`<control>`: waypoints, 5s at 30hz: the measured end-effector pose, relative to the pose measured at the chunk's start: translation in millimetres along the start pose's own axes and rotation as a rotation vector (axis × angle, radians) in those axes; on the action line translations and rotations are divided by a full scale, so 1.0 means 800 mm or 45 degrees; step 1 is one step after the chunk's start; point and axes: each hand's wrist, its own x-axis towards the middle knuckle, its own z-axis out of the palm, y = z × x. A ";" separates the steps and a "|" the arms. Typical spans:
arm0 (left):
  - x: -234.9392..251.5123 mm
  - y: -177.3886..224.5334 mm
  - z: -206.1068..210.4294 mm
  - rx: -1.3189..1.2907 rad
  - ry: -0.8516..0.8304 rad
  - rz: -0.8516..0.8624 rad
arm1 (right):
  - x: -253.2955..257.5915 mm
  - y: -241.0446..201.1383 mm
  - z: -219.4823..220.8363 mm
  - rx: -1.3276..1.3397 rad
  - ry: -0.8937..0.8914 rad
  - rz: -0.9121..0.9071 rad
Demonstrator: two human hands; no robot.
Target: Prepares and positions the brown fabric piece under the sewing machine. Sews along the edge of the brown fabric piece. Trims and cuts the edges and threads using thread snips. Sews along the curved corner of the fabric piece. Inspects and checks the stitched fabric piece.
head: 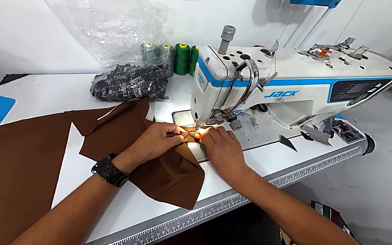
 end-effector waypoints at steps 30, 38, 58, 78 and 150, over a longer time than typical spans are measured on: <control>0.000 0.000 -0.011 -0.159 0.025 -0.100 | 0.009 -0.009 0.006 -0.002 0.032 -0.030; 0.001 -0.004 -0.026 -0.228 -0.004 -0.122 | 0.006 -0.009 0.005 0.016 0.048 0.016; -0.003 0.002 -0.039 -0.254 -0.087 -0.161 | 0.015 -0.019 0.008 -0.027 0.031 -0.042; 0.005 -0.026 -0.067 -0.403 -0.298 -0.105 | 0.018 -0.026 0.009 -0.030 0.041 -0.044; -0.002 -0.043 -0.102 -0.576 -0.494 -0.208 | 0.028 -0.039 0.012 -0.003 -0.006 -0.074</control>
